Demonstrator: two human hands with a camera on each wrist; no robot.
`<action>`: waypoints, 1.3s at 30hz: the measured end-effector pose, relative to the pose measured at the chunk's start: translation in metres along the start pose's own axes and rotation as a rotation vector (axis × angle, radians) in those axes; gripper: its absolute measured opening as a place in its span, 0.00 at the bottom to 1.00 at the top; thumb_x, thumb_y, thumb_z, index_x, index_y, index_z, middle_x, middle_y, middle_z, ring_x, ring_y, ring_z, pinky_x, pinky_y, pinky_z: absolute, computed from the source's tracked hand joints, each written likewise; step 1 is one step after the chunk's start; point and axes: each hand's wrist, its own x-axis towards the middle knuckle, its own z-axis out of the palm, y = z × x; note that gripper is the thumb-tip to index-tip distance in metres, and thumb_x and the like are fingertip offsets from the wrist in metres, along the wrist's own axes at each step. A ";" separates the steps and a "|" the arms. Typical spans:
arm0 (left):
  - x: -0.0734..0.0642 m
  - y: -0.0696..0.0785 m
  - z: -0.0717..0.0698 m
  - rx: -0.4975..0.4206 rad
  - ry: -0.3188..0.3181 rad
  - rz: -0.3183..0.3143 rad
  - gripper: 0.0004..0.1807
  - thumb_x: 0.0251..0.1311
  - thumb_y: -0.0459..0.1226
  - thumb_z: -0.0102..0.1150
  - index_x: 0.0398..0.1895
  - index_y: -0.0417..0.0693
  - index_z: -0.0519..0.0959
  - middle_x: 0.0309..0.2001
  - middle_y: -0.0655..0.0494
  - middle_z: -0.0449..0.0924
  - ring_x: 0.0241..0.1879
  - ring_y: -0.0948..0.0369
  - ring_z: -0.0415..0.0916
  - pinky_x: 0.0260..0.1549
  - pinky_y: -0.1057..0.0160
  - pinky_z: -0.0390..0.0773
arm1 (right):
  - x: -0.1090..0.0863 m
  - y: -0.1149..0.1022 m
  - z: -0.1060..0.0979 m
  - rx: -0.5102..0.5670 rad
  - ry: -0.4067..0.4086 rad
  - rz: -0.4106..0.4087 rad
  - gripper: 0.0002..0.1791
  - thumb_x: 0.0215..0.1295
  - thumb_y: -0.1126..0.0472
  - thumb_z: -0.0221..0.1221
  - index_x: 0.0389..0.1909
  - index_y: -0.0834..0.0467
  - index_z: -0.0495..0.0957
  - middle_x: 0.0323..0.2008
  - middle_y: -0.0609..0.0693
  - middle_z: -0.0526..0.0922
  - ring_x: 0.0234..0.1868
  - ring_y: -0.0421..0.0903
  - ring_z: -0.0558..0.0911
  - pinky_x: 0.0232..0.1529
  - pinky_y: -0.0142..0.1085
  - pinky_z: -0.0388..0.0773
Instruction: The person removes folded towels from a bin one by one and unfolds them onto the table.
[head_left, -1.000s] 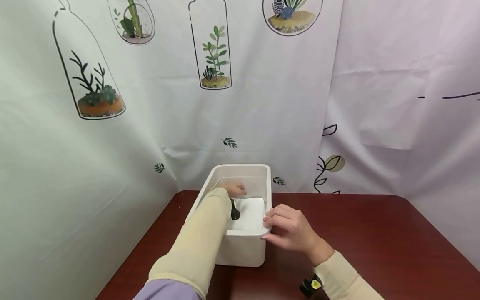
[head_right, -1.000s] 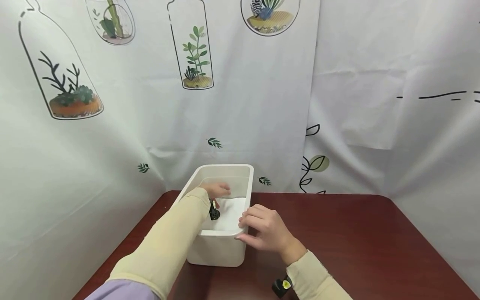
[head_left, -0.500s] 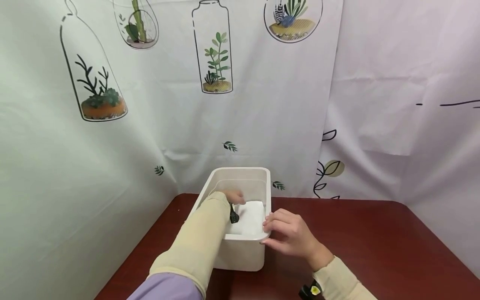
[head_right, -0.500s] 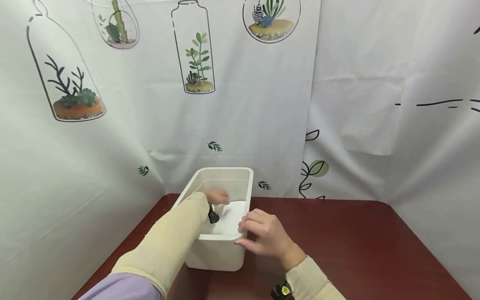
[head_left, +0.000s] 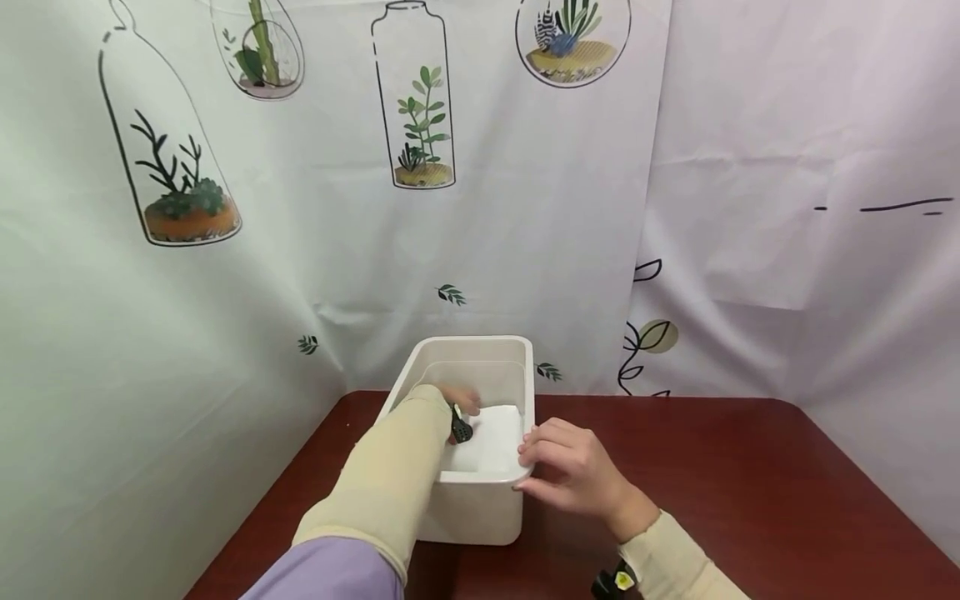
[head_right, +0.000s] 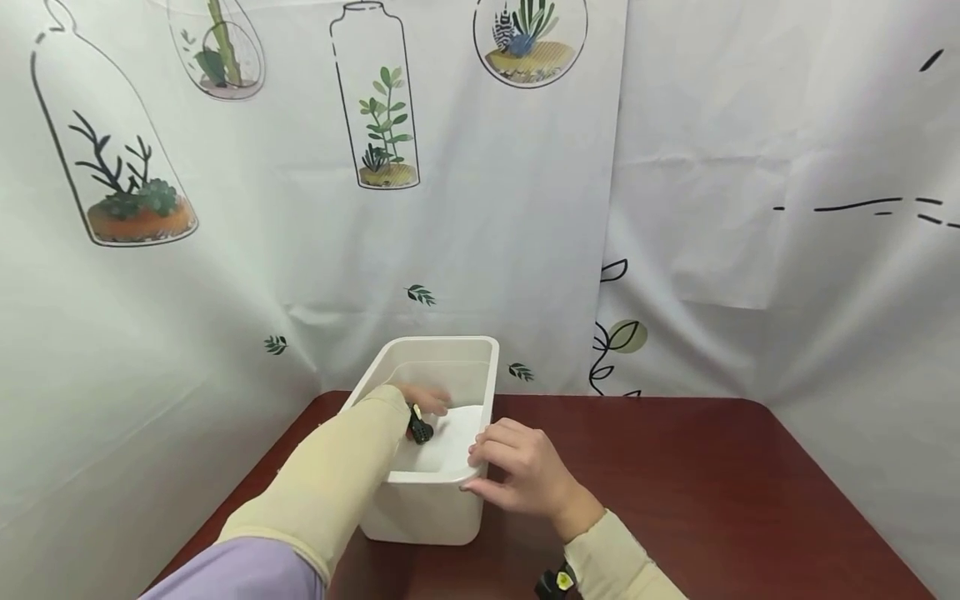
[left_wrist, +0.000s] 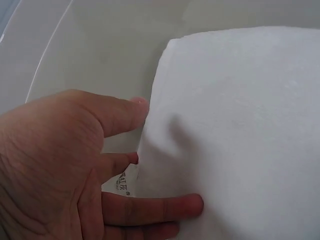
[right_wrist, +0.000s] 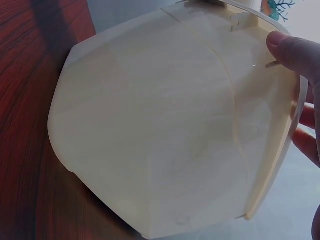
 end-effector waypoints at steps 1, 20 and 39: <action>-0.029 0.015 0.002 0.008 0.007 0.000 0.33 0.63 0.40 0.52 0.73 0.44 0.65 0.69 0.35 0.64 0.46 0.49 0.78 0.44 0.59 0.81 | 0.000 0.000 0.000 -0.002 0.000 -0.001 0.12 0.60 0.52 0.73 0.36 0.55 0.84 0.36 0.47 0.84 0.38 0.45 0.82 0.42 0.33 0.82; -0.019 0.011 0.000 0.007 0.005 -0.012 0.35 0.66 0.42 0.59 0.76 0.48 0.63 0.69 0.41 0.64 0.22 0.59 0.75 0.35 0.63 0.82 | 0.000 0.001 -0.002 0.000 -0.007 0.013 0.13 0.58 0.52 0.74 0.36 0.55 0.84 0.36 0.46 0.84 0.38 0.43 0.82 0.41 0.32 0.81; -0.021 0.013 0.002 0.014 0.196 -0.208 0.22 0.61 0.50 0.65 0.46 0.41 0.81 0.13 0.54 0.76 0.24 0.57 0.81 0.26 0.61 0.79 | -0.002 -0.001 0.000 0.015 0.001 0.043 0.13 0.56 0.53 0.75 0.35 0.54 0.84 0.36 0.46 0.84 0.38 0.44 0.82 0.41 0.32 0.82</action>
